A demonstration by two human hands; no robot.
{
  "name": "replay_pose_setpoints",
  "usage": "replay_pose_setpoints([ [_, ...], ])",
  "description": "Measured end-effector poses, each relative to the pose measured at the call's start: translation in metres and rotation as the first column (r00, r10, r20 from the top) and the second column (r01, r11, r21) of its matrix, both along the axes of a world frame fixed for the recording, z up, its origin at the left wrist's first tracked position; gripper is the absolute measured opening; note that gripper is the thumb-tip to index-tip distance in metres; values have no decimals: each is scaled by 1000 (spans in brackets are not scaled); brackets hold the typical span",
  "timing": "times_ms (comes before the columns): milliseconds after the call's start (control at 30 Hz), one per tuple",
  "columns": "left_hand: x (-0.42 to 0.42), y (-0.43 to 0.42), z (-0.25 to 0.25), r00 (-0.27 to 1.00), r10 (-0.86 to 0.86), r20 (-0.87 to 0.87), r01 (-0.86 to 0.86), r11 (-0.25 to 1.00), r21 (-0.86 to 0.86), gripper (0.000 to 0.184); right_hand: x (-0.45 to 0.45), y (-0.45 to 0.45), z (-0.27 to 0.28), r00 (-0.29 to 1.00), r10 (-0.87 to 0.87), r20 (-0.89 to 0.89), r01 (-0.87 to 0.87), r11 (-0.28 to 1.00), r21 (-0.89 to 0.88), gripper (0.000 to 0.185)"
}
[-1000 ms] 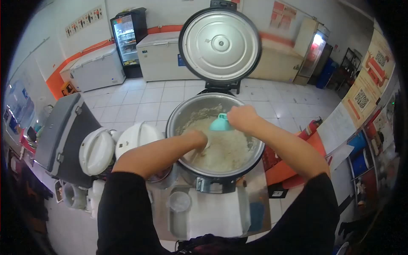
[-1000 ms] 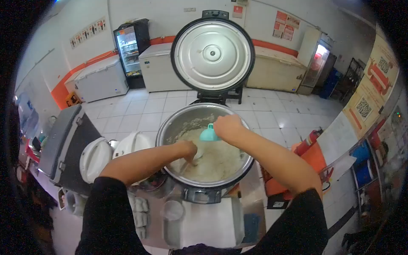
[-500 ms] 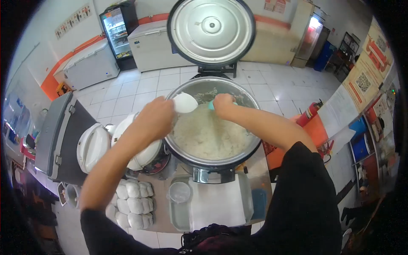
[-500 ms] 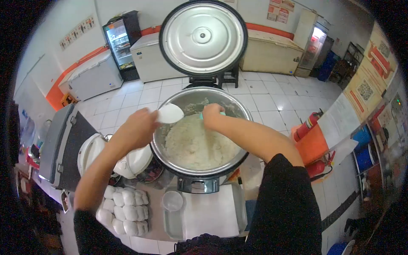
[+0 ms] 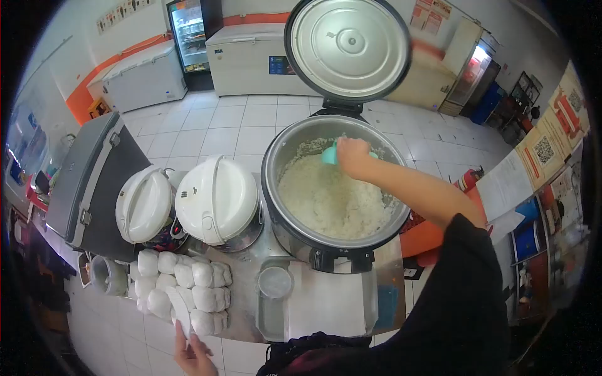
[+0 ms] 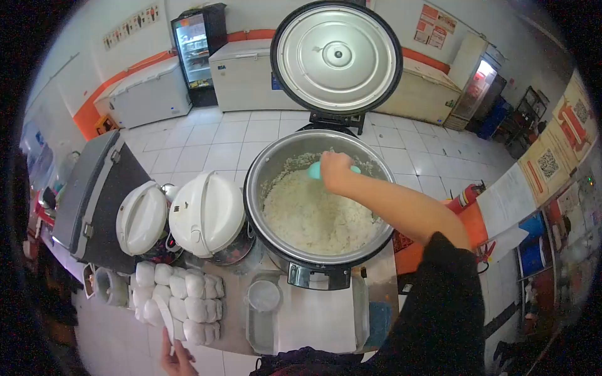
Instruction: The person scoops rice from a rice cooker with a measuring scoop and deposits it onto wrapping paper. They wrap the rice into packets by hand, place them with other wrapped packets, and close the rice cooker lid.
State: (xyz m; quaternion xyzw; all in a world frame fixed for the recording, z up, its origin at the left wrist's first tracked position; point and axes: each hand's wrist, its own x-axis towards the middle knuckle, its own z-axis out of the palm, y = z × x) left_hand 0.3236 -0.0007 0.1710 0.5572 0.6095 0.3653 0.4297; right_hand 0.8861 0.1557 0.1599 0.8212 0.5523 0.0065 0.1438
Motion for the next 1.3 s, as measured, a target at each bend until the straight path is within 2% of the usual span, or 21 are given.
replay_pose_setpoints([
  [67,30,-5,-10,975,117,188,-131,989,63,45,8,3,-25,973,-178,149,159,978,133,39],
  [100,40,-2,-19,976,74,206,-91,993,74,45,12,8,-25,973,-173,155,151,979,140,39],
  [167,70,0,-25,958,-48,282,9,991,136,41,6,8,-16,967,-256,-5,256,967,8,59],
  [200,90,5,-18,934,-140,330,75,977,202,38,8,8,-14,969,-246,-2,246,969,-6,59],
  [267,127,9,-8,853,-162,496,126,986,107,34,17,15,-2,973,-221,72,232,937,-261,65],
  [300,141,15,-6,838,-218,500,189,976,108,35,14,13,-1,973,-220,76,232,939,-253,65],
  [367,174,28,-10,815,-272,513,244,962,122,37,1,1,-4,998,56,-13,-56,893,-447,56],
  [433,208,40,-18,716,-222,662,197,974,114,35,-22,-7,-23,999,1,-38,-14,947,-320,32],
  [467,221,45,-19,716,-226,661,195,973,120,35,-24,1,-27,999,4,-37,-15,949,-314,32],
  [533,239,52,-20,633,-227,740,285,957,49,34,-24,15,-40,994,20,-104,-86,725,-683,21],
  [567,243,53,-17,636,-231,736,287,957,53,34,-23,19,-54,994,20,-108,-88,729,-679,21],
  [633,246,54,-12,638,-234,734,293,955,49,31,-23,21,-78,921,311,-236,-353,403,-845,25],
  [667,248,54,-13,639,-238,732,296,954,52,31,-33,19,-64,921,310,-238,-354,406,-842,25],
  [833,247,54,-10,679,-309,666,344,935,82,33,-59,-10,-6,871,7,-490,-415,543,-730,27],
  [967,239,63,-24,661,-378,648,395,910,128,36,-50,-26,1,809,-115,-576,-403,606,-686,33],
  [1033,232,73,-24,621,-422,660,445,883,146,39,-41,-37,13,669,-289,-685,-409,626,-664,32],
  [1067,225,78,-15,607,-427,671,438,883,165,39,-43,-49,31,682,-230,-694,-416,658,-628,30],
  [1133,212,84,8,844,-510,165,485,857,173,41,-42,-68,71,667,-216,-713,-392,713,-582,29],
  [1167,213,85,13,877,-446,177,394,880,264,41,-40,-79,83,616,-210,-759,-387,759,-524,29],
  [1233,211,93,29,924,-382,-19,346,815,464,40,-26,-95,98,627,-207,-751,-334,799,-500,26],
  [1300,219,96,50,906,-424,-10,381,803,458,38,-13,-109,107,358,-305,-882,-242,882,-404,23],
])
